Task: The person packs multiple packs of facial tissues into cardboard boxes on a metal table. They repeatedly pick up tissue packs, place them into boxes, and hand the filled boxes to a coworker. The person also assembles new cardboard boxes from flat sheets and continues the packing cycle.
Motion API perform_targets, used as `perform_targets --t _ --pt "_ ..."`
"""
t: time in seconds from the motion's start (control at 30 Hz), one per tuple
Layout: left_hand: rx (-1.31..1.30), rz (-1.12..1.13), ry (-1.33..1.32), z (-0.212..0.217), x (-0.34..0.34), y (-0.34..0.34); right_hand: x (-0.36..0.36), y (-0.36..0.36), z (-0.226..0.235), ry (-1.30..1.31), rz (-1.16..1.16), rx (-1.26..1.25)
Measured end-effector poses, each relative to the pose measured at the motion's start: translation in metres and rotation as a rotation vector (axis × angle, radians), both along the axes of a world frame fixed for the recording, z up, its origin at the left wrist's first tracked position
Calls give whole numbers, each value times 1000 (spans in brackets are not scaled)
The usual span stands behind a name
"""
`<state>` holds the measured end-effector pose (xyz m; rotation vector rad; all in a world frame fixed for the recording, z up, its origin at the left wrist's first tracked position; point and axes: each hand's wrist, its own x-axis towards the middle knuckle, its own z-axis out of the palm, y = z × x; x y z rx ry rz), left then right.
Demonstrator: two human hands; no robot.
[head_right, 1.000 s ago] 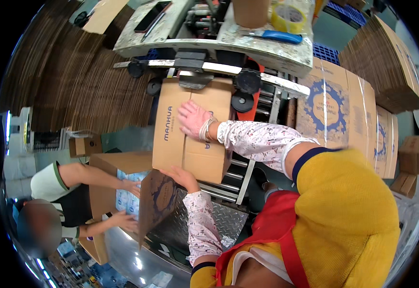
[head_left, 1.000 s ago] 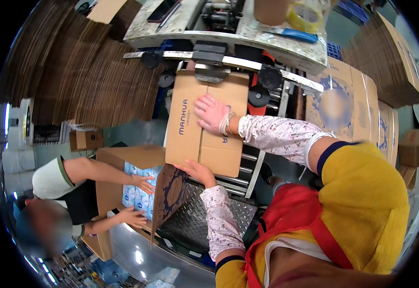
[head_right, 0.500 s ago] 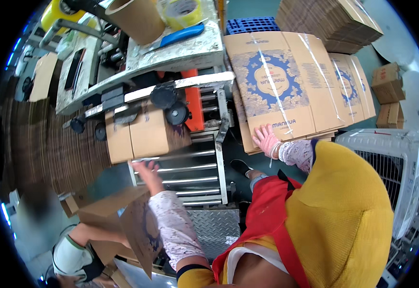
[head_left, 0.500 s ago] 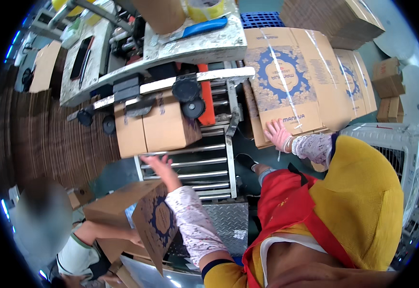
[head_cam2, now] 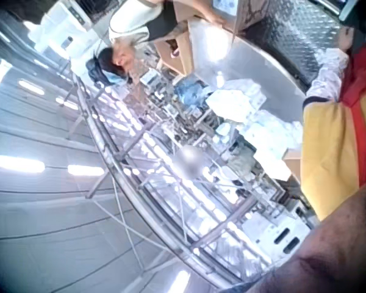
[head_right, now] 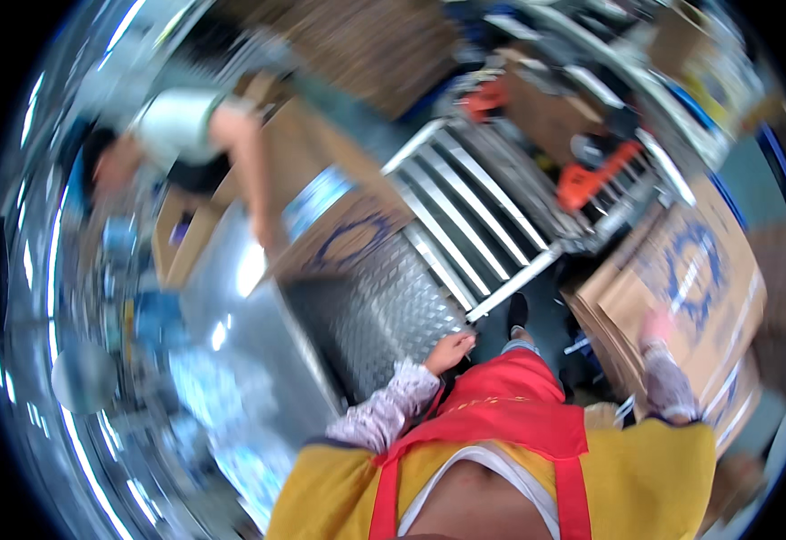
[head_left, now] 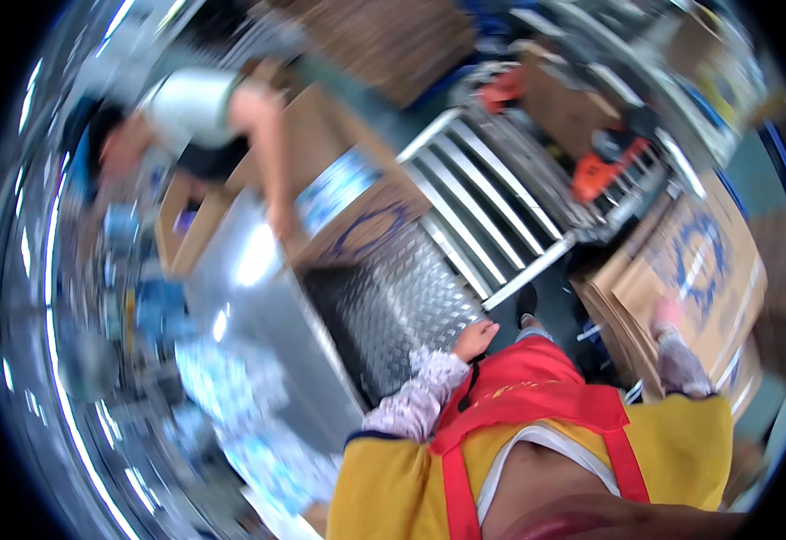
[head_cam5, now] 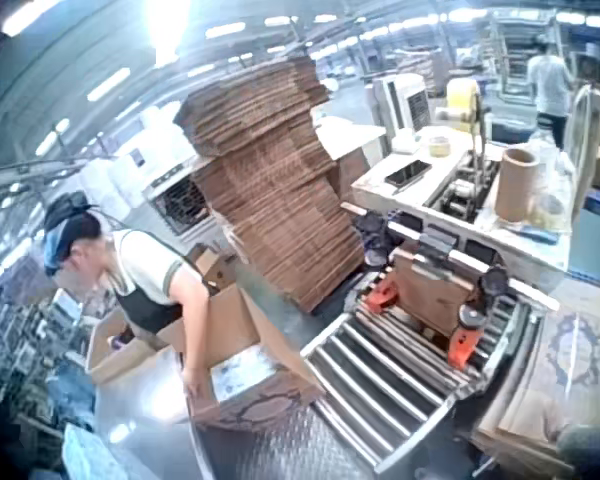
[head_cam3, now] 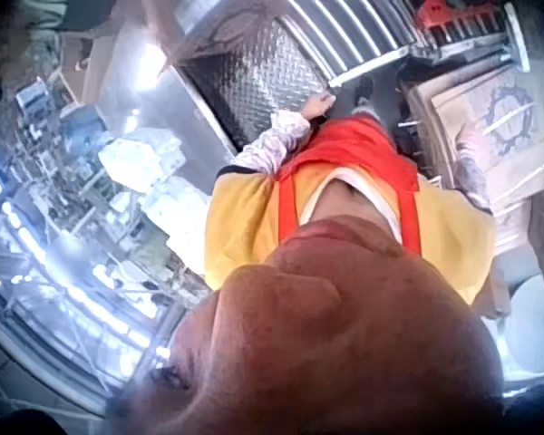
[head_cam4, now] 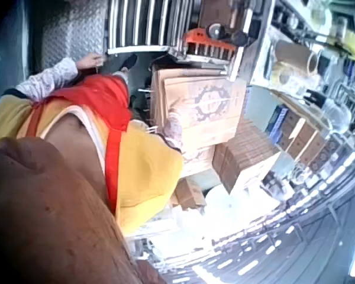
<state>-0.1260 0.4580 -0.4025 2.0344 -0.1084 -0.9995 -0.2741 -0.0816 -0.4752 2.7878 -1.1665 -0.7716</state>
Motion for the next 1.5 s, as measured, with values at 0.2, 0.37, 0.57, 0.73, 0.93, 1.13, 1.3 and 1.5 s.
perform_targets --t 0.2,0.37,0.57,0.73,0.93,1.13,1.3,1.5 --pt "34 240 -144 -3 -5 59 91 75 101 525 325 -24" --pt "166 355 -137 16 -41 114 69 100 16 334 304 143" --pt "390 196 42 8 -101 165 53 104 3 274 455 -205" --pt "346 179 -72 -15 -80 140 25 61 -10 189 528 -226" --pt "99 188 -179 19 -6 58 26 8 43 -55 208 -452" --pt "-173 167 -268 63 21 -5 33 -1 150 84 307 -88" --pt "-457 55 -619 141 10 -51 45 208 348 112 730 -26" --pt "-696 -212 -969 268 -14 -69 75 334 531 -621 1387 511"
